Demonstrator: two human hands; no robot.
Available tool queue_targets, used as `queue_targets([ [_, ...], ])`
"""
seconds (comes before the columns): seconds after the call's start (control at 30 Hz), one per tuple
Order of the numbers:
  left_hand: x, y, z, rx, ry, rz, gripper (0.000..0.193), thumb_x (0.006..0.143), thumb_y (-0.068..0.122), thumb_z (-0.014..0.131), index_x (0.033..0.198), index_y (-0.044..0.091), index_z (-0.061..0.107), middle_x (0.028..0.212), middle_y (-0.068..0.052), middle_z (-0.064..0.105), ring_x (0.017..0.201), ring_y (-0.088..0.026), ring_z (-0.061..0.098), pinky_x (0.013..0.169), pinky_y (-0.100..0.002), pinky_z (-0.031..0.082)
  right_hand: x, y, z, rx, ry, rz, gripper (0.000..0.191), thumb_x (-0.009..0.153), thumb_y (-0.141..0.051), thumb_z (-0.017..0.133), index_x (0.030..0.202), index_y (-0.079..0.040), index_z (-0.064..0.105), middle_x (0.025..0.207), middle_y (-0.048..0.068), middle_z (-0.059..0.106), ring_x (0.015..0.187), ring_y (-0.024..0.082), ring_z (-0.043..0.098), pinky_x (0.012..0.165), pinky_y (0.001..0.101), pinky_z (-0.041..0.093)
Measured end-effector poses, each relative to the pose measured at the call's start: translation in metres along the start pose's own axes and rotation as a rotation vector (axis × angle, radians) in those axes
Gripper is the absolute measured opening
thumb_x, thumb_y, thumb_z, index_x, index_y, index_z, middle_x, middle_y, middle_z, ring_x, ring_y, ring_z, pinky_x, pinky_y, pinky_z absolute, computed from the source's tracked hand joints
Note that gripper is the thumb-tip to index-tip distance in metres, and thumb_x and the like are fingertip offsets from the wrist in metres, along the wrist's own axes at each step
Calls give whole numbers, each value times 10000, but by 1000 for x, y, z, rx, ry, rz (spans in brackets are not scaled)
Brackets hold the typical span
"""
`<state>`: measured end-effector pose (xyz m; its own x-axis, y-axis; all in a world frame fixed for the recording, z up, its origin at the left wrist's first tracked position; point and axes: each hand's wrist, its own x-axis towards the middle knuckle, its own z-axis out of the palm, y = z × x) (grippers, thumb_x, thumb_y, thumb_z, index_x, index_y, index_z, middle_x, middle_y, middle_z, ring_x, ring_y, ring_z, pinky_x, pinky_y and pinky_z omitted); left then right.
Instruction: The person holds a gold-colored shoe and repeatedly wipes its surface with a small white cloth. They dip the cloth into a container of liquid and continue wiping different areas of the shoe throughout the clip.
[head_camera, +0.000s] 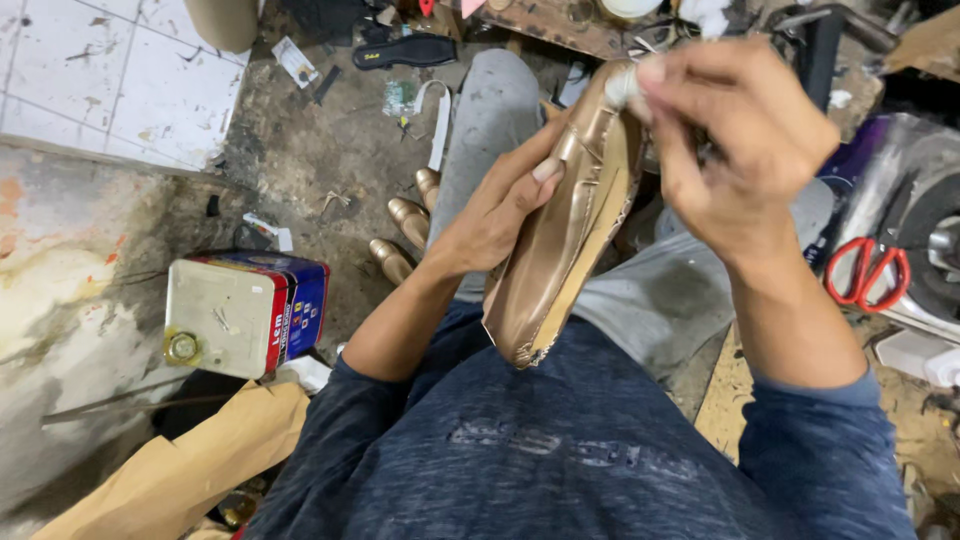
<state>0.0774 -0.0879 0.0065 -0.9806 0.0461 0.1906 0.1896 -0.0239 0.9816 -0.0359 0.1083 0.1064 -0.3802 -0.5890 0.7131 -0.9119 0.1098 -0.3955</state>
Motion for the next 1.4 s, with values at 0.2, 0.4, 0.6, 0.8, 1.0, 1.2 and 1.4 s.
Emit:
queue_targets([
  [0.2,1,-24,-6,-275,33,22,850,1083,610,452,1642,-11,297,1566,-148,470,1486,-222,456,1274,-341,335,-12,-19,12,156,-75,-62,187,784,124,712,958,54,707,1050,209,709,884,285,694,754,362,564],
  [0.4,12,-53,-8,-768,177,-243,702,1085,535,467,1576,42,372,1462,-163,555,1301,-260,580,1128,-424,475,-40,-10,6,258,-1,184,205,880,116,681,1040,5,744,1105,137,739,933,217,747,805,289,609],
  [0.6,14,-75,-2,-942,180,-365,620,1078,498,456,1511,55,453,1368,-154,636,1184,-259,668,1027,-427,565,-47,6,24,79,-7,198,211,871,144,682,1039,31,744,1127,188,743,981,249,745,768,311,602],
  [0.8,20,-74,-7,-1092,204,-364,644,1110,496,514,1535,16,454,1394,-180,611,1198,-285,658,1043,-440,552,-89,-34,17,281,-44,69,164,823,94,723,972,29,736,1040,143,709,958,271,727,809,351,610],
  [1.0,27,-11,14,-1019,-180,-160,814,953,356,728,1609,103,319,1531,-217,483,1407,-373,536,1163,-514,469,-124,136,13,408,462,700,164,976,17,739,1137,45,734,1103,118,699,874,126,682,782,254,562],
  [1.2,83,42,61,-1416,-153,-446,839,939,364,745,1574,43,303,1497,-252,488,1320,-386,574,1074,-562,504,-194,209,68,270,319,934,169,901,-39,772,1064,2,761,915,73,785,802,108,707,749,272,575],
  [1.4,206,126,97,-640,-517,-148,802,966,208,754,1619,18,329,1503,-144,542,1328,-250,608,1146,-430,539,-201,206,67,286,353,746,268,840,-28,780,1098,17,724,1012,111,785,891,119,708,800,290,576],
])
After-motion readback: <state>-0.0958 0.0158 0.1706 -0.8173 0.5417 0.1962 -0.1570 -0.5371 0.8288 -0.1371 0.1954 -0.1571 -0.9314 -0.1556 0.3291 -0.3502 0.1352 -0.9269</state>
